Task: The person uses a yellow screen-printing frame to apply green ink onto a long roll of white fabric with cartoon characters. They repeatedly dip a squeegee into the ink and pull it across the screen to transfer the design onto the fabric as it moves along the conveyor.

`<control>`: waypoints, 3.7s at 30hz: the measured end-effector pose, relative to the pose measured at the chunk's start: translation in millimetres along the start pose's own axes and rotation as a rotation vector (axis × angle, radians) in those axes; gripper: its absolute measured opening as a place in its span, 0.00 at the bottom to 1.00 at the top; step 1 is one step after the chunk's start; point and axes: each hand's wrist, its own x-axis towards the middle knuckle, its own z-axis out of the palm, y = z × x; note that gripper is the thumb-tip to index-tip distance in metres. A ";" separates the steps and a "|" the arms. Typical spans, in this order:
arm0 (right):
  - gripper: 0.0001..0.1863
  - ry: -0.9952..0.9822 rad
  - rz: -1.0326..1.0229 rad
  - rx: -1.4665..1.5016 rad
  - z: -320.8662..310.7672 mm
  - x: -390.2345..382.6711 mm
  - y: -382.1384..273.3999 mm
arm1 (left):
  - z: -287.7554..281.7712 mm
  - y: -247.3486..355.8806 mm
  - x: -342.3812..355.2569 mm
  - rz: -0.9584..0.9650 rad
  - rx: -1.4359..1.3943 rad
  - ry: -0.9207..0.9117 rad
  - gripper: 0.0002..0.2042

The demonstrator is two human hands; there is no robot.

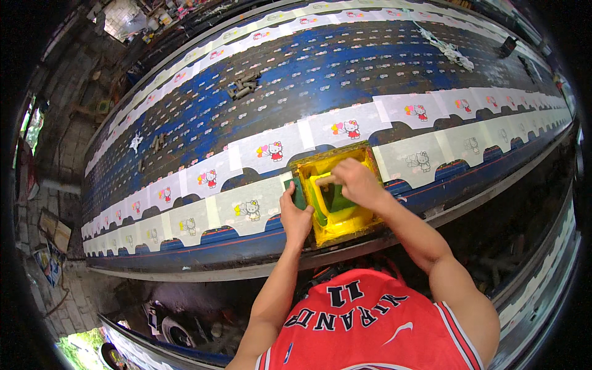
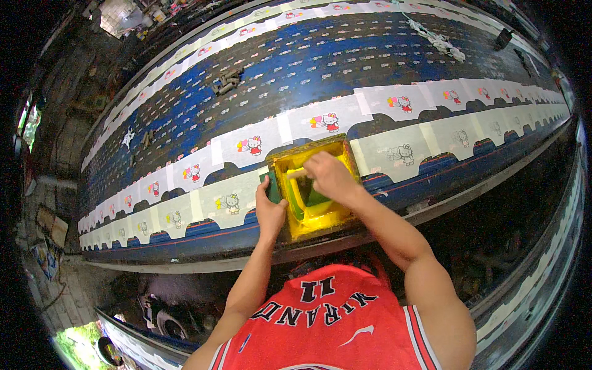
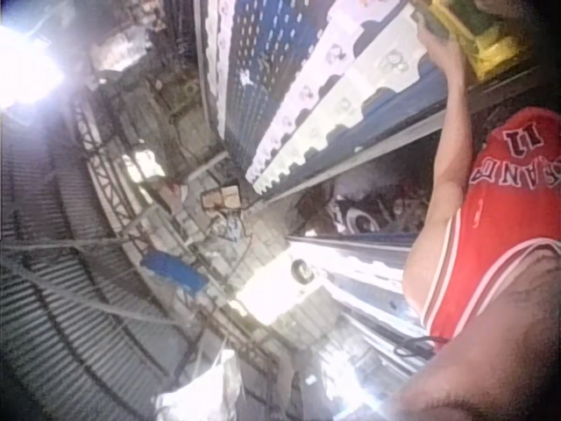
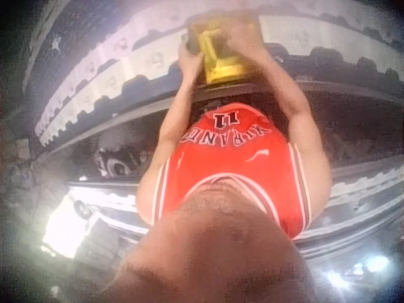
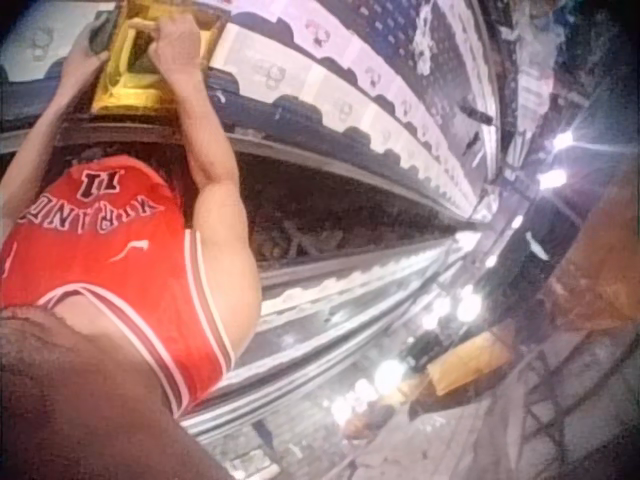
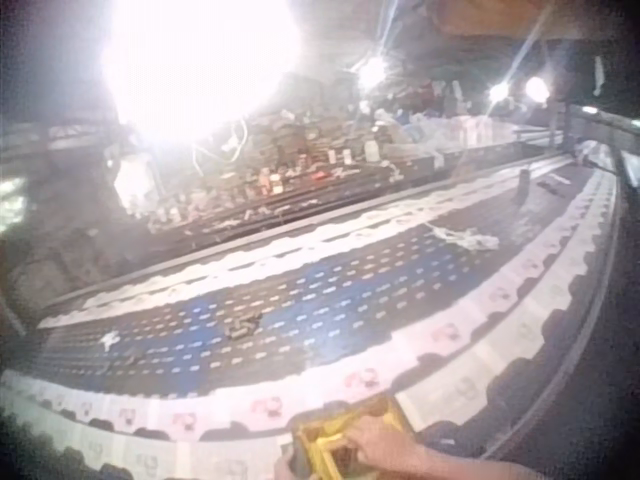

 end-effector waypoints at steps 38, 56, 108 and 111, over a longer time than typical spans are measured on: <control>0.14 -0.052 -0.026 -0.031 -185.1 -183.7 112.5 | 206.1 150.2 -36.6 -0.042 -0.171 0.028 0.38; 0.19 -0.056 -0.006 -0.044 -186.3 -190.0 115.5 | 208.8 154.9 -32.6 -0.053 -0.015 -0.032 0.38; 0.15 -0.023 -0.052 -0.058 -250.4 -206.2 160.7 | 257.7 207.4 -42.3 -0.007 -0.283 0.041 0.37; 0.16 -0.073 -0.001 -0.094 -293.5 -228.6 196.5 | 312.2 241.9 -47.4 0.004 -0.339 0.028 0.37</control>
